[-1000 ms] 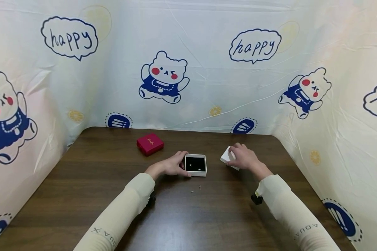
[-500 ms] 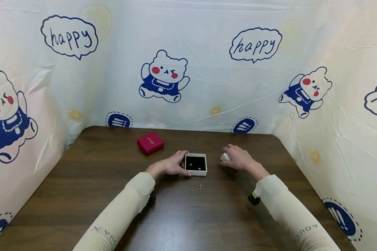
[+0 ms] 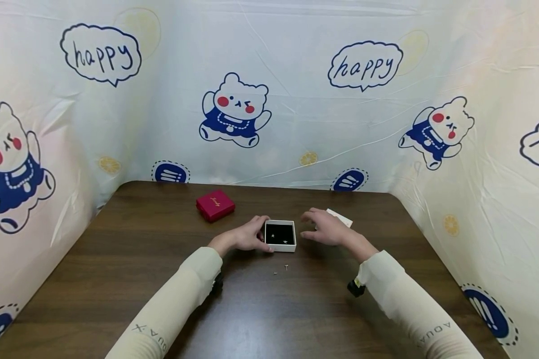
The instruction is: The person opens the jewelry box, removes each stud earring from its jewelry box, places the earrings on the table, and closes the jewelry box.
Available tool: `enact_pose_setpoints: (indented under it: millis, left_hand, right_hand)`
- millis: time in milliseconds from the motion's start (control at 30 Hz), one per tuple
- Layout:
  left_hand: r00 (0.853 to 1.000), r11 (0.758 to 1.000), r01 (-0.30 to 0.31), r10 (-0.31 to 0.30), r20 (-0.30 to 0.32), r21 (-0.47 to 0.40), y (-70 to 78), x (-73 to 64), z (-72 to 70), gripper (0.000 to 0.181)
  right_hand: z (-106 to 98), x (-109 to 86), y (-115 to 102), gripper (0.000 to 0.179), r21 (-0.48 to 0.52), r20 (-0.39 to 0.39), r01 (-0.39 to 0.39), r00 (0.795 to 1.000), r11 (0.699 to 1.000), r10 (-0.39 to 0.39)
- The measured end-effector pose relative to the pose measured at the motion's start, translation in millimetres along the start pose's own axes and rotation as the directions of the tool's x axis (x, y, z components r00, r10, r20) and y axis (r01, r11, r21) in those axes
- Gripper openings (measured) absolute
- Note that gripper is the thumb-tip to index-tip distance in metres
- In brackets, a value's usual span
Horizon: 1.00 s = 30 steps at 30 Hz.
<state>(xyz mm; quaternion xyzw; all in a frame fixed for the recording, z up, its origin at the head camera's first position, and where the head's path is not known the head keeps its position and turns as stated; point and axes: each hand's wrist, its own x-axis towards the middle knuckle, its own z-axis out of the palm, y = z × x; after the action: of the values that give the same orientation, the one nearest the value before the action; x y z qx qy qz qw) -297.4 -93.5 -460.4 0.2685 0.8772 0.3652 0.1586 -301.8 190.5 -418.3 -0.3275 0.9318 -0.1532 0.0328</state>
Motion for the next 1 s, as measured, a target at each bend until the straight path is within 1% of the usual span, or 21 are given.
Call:
enact_pose_setpoints:
  millis: [133,300,433,567,800,1000]
  left_hand:
    - [1.000,1.000,-0.003,0.003,0.004,-0.003,-1.3,0.5,-0.1,0.084]
    - [1.000,1.000,0.003,-0.002,0.009,-0.006,-1.3,0.7,-0.4,0.082]
    - [1.000,1.000,0.005,-0.005,0.009,0.000,-1.0,0.6,-0.3,0.083]
    - [1.000,1.000,0.006,-0.006,0.014,-0.001,-1.1,1.1,-0.8,0.082]
    - [1.000,1.000,0.012,-0.012,0.011,0.000,-0.7,1.8,-0.6,0.083]
    - [1.000,1.000,0.015,-0.015,0.009,-0.017,0.8,0.3,-0.5,0.085]
  right_hand:
    - [2.0,3.1,-7.0,0.040,0.047,0.016,0.017,1.000,0.999,-0.018]
    - [4.5,7.3,-14.1,0.036,0.123,0.020,0.064,0.998,0.990,-0.067]
    - [8.9,11.1,-19.2,0.032,0.163,0.025,0.104,0.994,0.981,-0.109]
    - [13.1,15.4,-23.0,0.029,0.153,0.036,0.135,0.989,0.979,-0.142]
    - [14.3,20.7,-29.0,0.026,0.109,0.070,0.148,0.985,0.983,-0.156]
    - [15.4,25.8,-32.1,0.021,0.075,0.103,0.184,0.976,0.980,-0.191]
